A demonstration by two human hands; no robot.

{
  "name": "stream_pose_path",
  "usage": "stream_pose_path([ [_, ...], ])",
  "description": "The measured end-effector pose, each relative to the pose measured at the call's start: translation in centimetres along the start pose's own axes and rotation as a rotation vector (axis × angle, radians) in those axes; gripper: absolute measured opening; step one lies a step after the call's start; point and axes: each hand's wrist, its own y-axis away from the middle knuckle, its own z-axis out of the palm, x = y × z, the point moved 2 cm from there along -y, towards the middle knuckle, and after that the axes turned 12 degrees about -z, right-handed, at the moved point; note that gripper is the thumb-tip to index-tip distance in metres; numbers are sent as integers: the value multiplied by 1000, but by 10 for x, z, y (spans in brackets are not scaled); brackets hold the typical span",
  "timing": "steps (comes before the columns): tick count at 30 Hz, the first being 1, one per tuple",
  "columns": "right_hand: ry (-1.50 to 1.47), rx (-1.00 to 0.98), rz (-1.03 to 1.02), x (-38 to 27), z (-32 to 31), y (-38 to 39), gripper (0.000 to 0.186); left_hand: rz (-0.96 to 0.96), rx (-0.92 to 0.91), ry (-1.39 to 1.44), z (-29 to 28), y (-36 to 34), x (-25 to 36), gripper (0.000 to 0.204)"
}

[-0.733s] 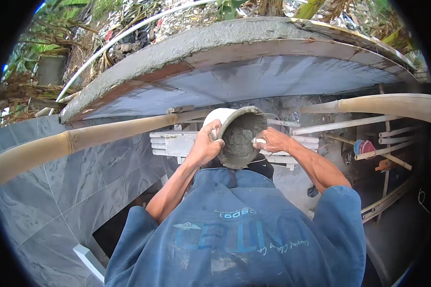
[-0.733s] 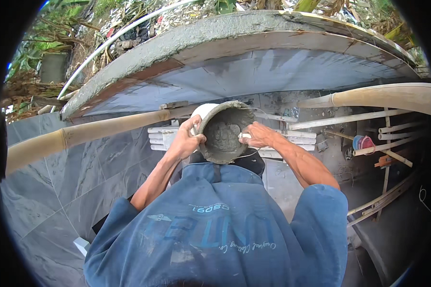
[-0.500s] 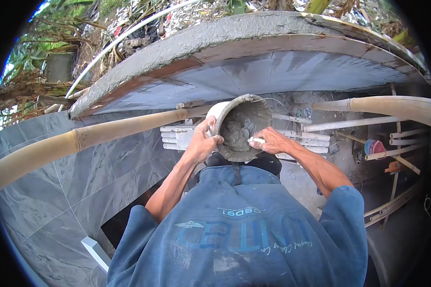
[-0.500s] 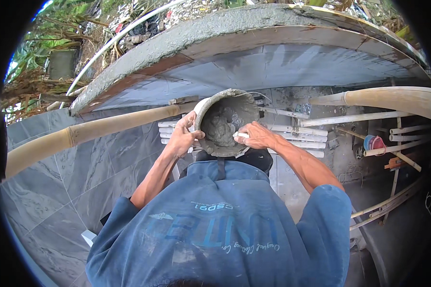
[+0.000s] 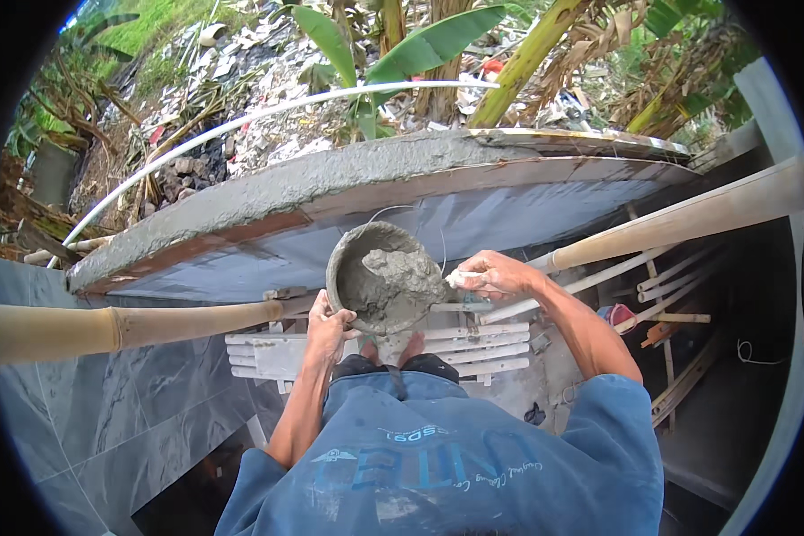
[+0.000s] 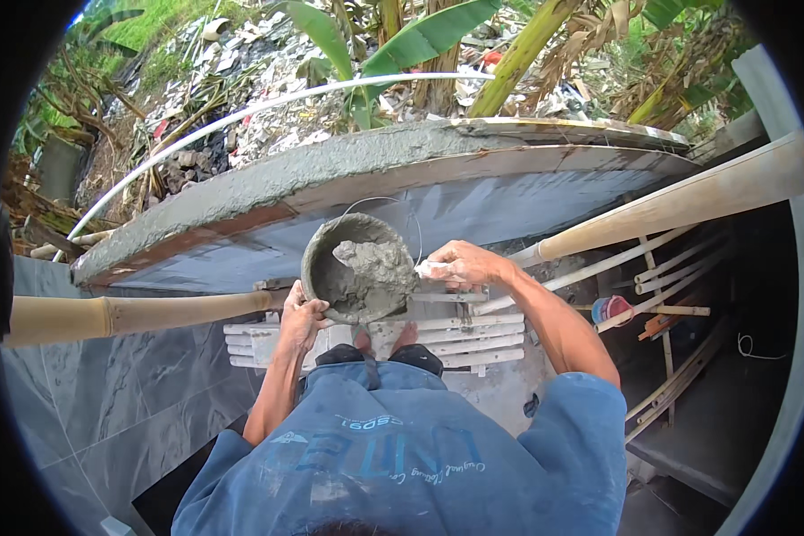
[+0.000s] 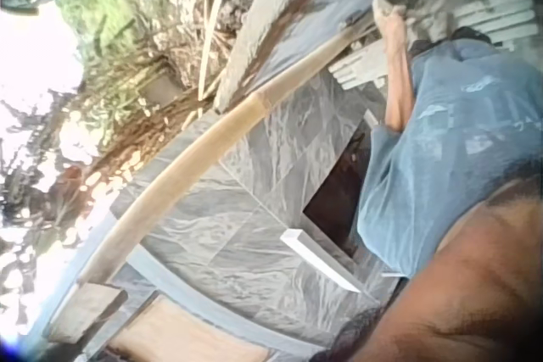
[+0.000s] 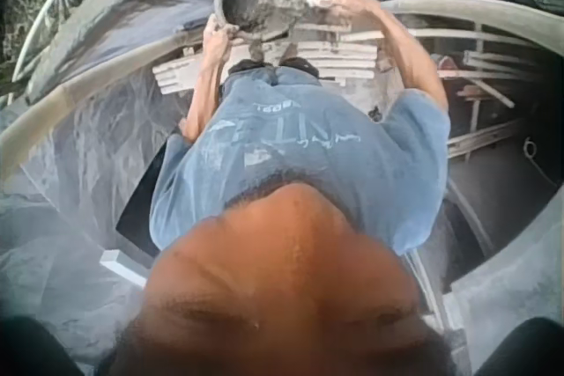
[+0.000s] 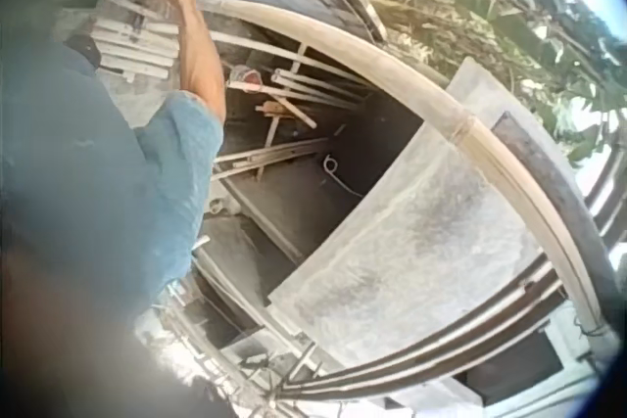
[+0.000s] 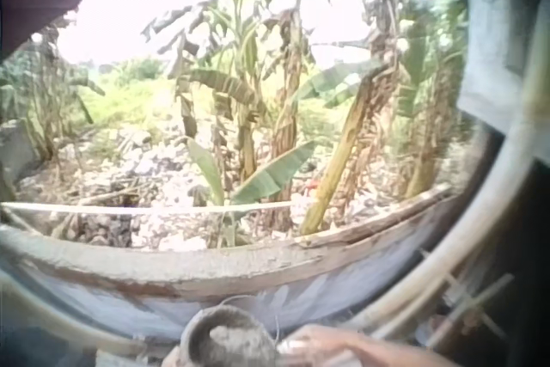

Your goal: The person applies mortar to the top edge of a wall using a trowel and a bucket of mix. They scoop the wet mixture from the bucket and spread it evenly along the ledge, smoothing the surface with the tool as they move.

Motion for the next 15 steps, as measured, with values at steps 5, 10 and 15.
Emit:
stream_pose_path([
  [5,317,267,146,-37,-118,31,30,-8,82,41,-13,-5,-19,38],
  [10,1222,683,-102,-6,-198,26,24,-122,226,48,-33,-23,-46,39],
  [15,1418,727,123,38,-212,33,34,-203,384,21,-52,-26,-74,47],
])
